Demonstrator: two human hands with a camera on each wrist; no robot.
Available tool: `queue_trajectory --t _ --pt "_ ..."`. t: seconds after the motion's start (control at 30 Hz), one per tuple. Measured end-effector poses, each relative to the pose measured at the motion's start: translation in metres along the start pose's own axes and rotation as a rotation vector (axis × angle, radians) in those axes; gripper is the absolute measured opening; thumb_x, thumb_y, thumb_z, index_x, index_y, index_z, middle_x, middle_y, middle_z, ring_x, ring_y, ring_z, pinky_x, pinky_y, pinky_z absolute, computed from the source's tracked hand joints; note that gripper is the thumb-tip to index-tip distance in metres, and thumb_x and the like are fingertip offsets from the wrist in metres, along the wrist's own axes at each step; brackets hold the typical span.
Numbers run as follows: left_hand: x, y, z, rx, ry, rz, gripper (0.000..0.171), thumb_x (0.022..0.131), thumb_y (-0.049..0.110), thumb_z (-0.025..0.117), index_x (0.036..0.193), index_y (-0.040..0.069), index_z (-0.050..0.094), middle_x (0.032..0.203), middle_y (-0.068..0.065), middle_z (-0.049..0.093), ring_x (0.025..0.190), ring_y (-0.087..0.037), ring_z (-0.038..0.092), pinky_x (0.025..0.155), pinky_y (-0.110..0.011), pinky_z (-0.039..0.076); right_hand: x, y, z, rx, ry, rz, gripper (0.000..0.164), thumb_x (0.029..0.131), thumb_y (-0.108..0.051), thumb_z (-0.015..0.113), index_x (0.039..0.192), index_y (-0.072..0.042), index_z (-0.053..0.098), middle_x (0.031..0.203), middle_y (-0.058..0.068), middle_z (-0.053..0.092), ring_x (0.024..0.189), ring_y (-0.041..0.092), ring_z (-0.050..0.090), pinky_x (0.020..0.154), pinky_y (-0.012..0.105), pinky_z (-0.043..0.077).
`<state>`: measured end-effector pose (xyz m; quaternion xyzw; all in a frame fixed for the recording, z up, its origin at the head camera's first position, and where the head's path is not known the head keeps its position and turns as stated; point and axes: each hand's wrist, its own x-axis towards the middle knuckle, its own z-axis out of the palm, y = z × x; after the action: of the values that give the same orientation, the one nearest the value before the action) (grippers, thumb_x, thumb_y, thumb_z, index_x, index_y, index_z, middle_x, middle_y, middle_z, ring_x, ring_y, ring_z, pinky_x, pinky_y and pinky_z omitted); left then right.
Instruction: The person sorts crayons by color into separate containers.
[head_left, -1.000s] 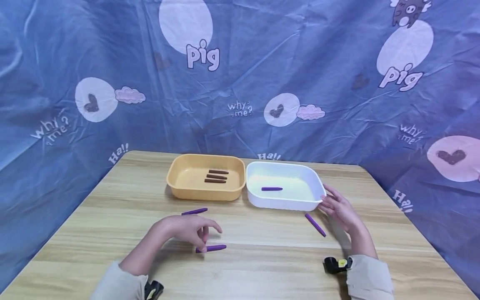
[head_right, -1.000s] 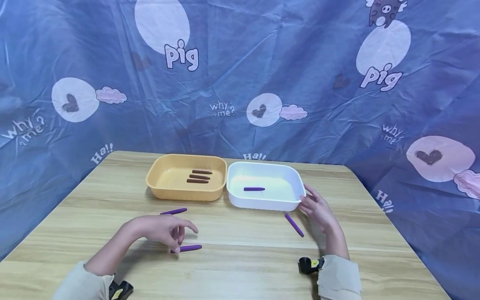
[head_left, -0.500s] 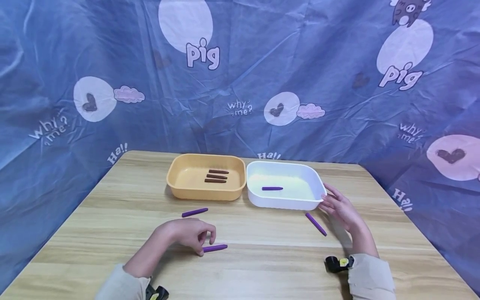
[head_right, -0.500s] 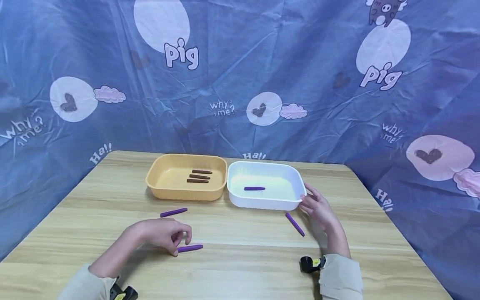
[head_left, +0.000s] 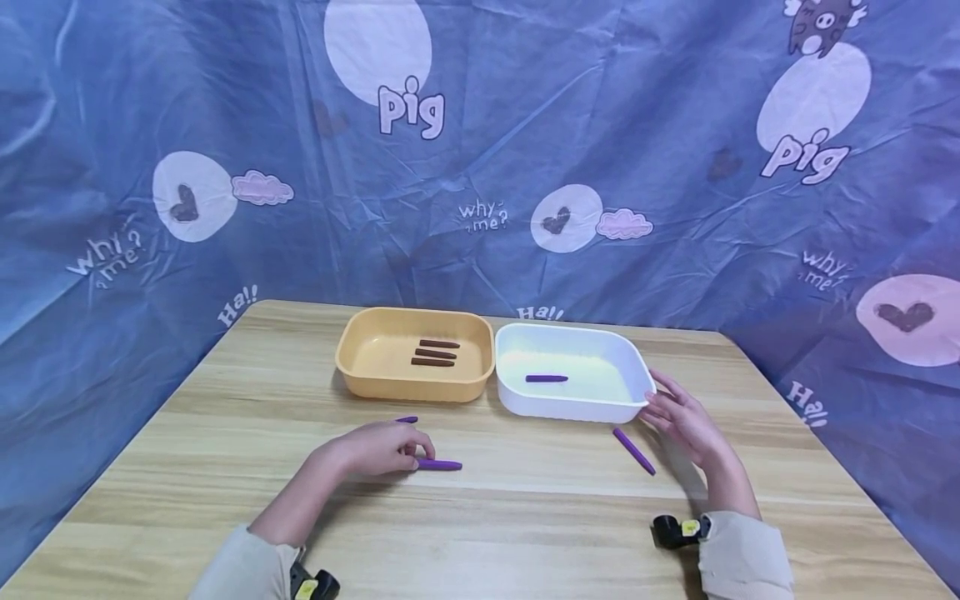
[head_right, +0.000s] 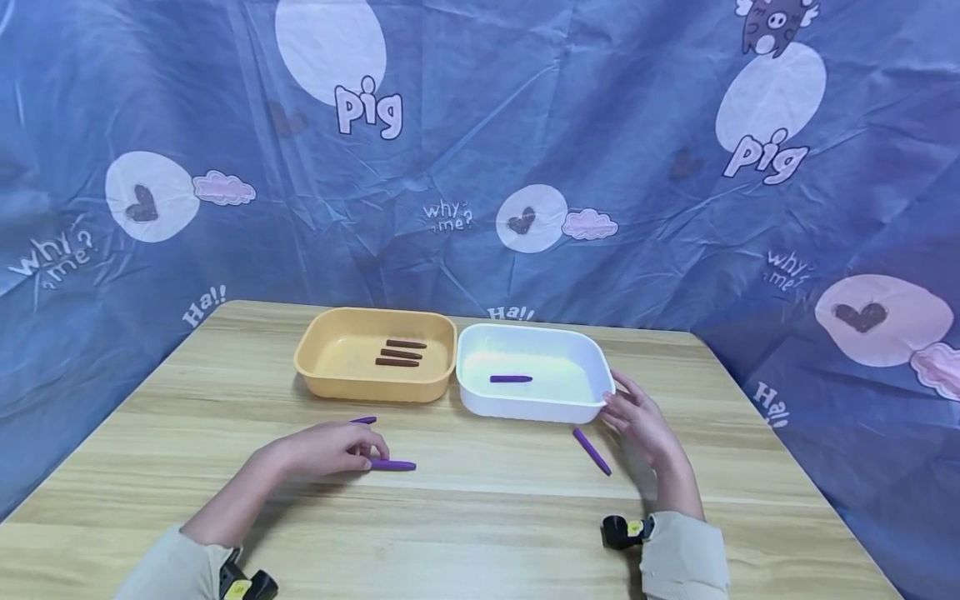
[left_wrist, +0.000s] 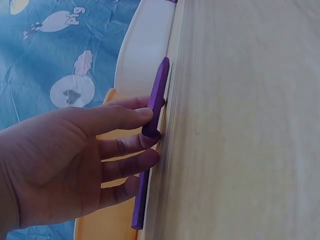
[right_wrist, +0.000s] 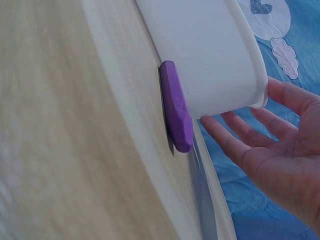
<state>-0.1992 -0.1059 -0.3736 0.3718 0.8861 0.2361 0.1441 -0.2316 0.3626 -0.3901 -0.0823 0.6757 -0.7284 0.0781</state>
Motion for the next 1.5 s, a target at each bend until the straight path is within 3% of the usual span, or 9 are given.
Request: queue_trajectory --t 0.1,0.27,0.8,1.17,1.5 --pt "0.0 -0.003 0.0 0.019 0.034 0.037 0.017 0.085 0.008 0.061 0.099 0.016 0.067 0.075 0.012 0.051 0.069 -0.006 0.048 0.064 -0.027 0.044 0.0 -0.001 0.0 -0.001 -0.002 -0.001 0.063 0.098 -0.006 0.04 0.143 0.005 -0.003 0.109 -0.001 0.056 0.097 0.012 0.058 0.089 0.029 0.046" --pt "0.001 -0.006 0.001 0.035 0.066 0.044 0.018 0.086 0.008 0.061 0.101 0.017 0.068 0.073 0.012 0.049 0.068 -0.005 0.046 0.061 -0.025 0.042 0.0 -0.002 0.001 0.001 -0.006 -0.006 0.063 0.098 -0.006 0.04 0.143 0.006 -0.003 0.109 -0.001 0.056 0.098 0.013 0.058 0.089 0.029 0.046" --pt "0.006 -0.009 0.002 0.039 0.113 -0.012 0.025 0.088 0.011 0.059 0.108 0.019 0.07 0.088 0.008 0.059 0.078 -0.005 0.053 0.069 -0.028 0.046 0.0 -0.002 0.0 -0.007 0.001 -0.01 0.064 0.098 -0.008 0.042 0.143 0.006 -0.002 0.109 0.001 0.056 0.096 0.012 0.059 0.089 0.029 0.047" --pt "0.007 -0.001 -0.004 0.015 0.132 -0.043 0.028 0.088 0.008 0.058 0.111 0.02 0.068 0.095 0.008 0.06 0.084 -0.007 0.053 0.074 -0.031 0.047 -0.002 0.0 0.0 -0.019 -0.019 -0.027 0.063 0.098 -0.006 0.04 0.142 0.008 -0.002 0.109 -0.001 0.057 0.097 0.013 0.059 0.089 0.03 0.046" --pt "0.021 0.011 -0.011 0.042 0.166 -0.015 0.03 0.088 0.007 0.057 0.114 0.018 0.067 0.082 0.009 0.053 0.071 -0.006 0.049 0.063 -0.025 0.045 -0.002 0.0 0.002 0.009 -0.022 -0.027 0.063 0.098 -0.005 0.039 0.143 0.007 -0.003 0.108 0.0 0.058 0.095 0.014 0.059 0.088 0.03 0.047"
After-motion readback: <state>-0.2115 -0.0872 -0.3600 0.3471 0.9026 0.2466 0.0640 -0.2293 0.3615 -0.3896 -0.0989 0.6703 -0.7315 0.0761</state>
